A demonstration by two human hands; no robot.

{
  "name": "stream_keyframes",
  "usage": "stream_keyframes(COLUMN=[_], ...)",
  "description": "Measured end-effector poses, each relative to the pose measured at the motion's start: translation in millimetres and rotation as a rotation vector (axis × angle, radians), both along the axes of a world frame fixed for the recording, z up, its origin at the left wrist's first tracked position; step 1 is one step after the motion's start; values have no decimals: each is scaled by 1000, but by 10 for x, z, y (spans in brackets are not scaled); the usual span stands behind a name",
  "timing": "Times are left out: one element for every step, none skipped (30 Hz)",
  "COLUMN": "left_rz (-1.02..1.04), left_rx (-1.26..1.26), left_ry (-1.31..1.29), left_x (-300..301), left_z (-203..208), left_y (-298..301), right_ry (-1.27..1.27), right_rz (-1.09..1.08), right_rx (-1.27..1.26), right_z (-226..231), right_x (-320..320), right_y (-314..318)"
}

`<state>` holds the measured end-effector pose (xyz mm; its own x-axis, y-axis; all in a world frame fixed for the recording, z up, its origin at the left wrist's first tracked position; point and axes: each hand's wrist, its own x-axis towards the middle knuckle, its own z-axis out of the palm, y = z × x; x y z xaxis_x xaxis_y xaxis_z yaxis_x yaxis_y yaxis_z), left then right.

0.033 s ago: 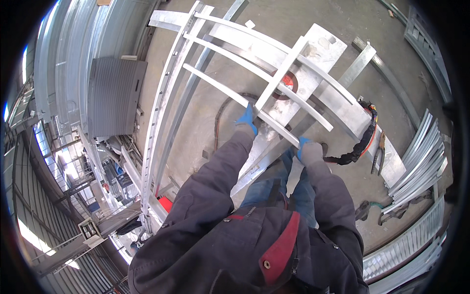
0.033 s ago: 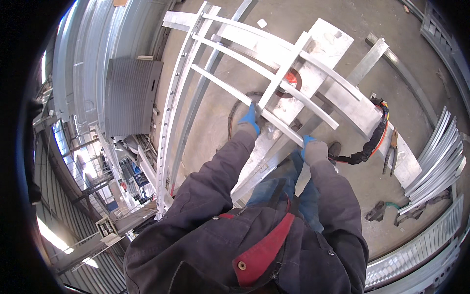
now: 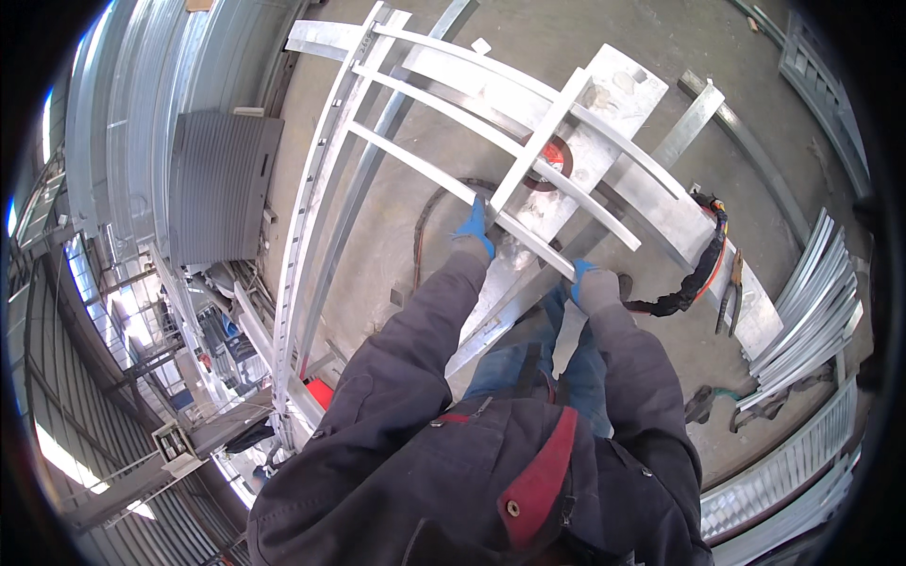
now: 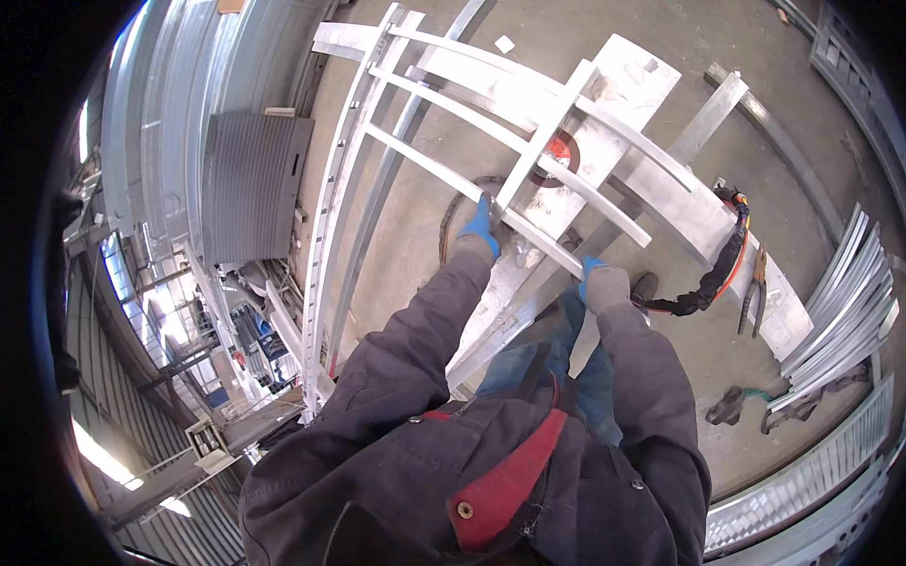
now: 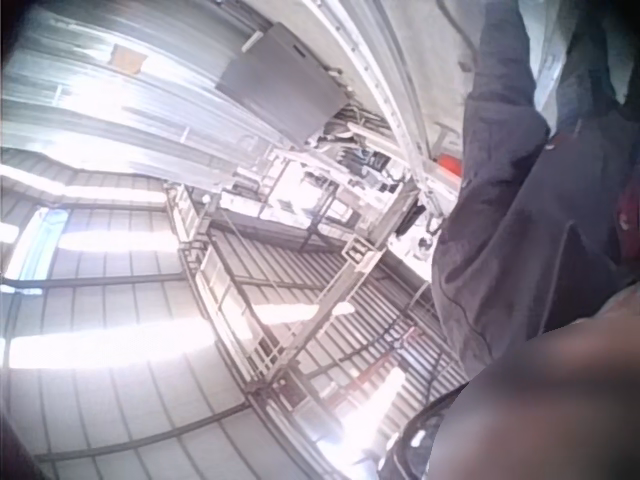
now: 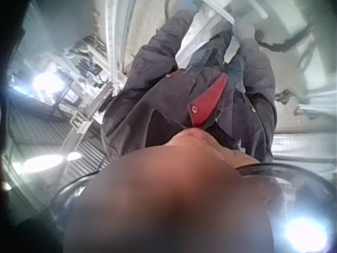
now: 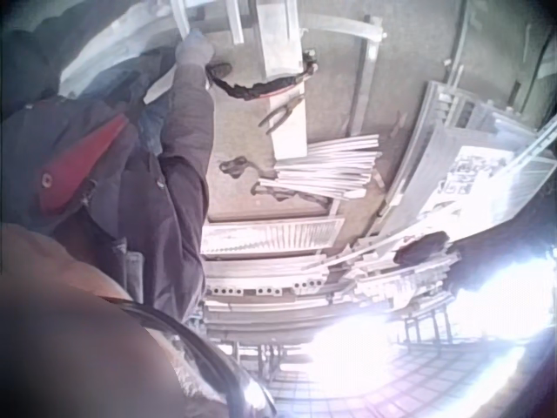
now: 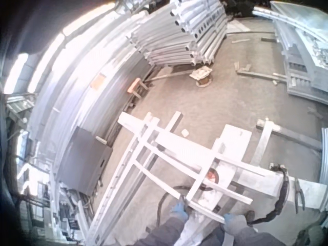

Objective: The person measures a square metal frame with a tape measure, then places it aside. They pick up several long metal bars and arrange them on a metal frame structure, aligning them in parallel positions.

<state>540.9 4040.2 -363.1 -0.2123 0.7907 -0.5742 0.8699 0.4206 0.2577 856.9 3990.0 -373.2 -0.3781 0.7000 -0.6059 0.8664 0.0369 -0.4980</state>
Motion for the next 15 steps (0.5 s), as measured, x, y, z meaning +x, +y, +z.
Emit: stream_keyframes(left_rz=[-35, -52, -63, -62, -60, -58, -59, -64, -17, -90, -98, -110, -96, -87, -66], left_rx=[-5, -9, -1, -10, -9, -8, -5, -15, -44, -75, -94, -75, -14, 90, 144], left_ry=[31, 42, 60, 52, 48, 45, 42, 42, -14, 66, 76, 85, 54, 27, -13], left_x=[-16, -21, -25, -15, 0, 20, 47, 73, 105, 127, 152, 162, 168, 149, 137], left_z=[-17, -16, -3, 27, 70, 122, 180, 236, 290, 339, 370, 388, 379, 346, 284], left_y=[2, -13, -6, -3, 15, 40, 63, 95, 123, 138, 139, 125, 98, 68, 11], right_ry=[-25, -29, -33, -92, 6, 46, 129, 61, 42, 29, -36, -152, -84, -72, -68], right_rz=[34, 23, 10, -5, -45, -90, -148, -130, -136, -139, -146, -149, -136, -119, -102], right_rx=[-20, -36, -54, -82, -30, 20, 90, 70, 87, 104, 11, -107, -99, -118, -129], right_z=[-38, -67, -93, -94, -69, -29, 33, 106, 187, 259, 318, 351, 350, 330, 294], right_x=[-64, -109, -146, -143, -84, -27, 28, 148, 301, 449, 569, 639, 659, 631, 608], right_y=[56, 77, 102, 87, 45, -2, -81, -155, -200, -242, -301, -341, -358, -380, -390])
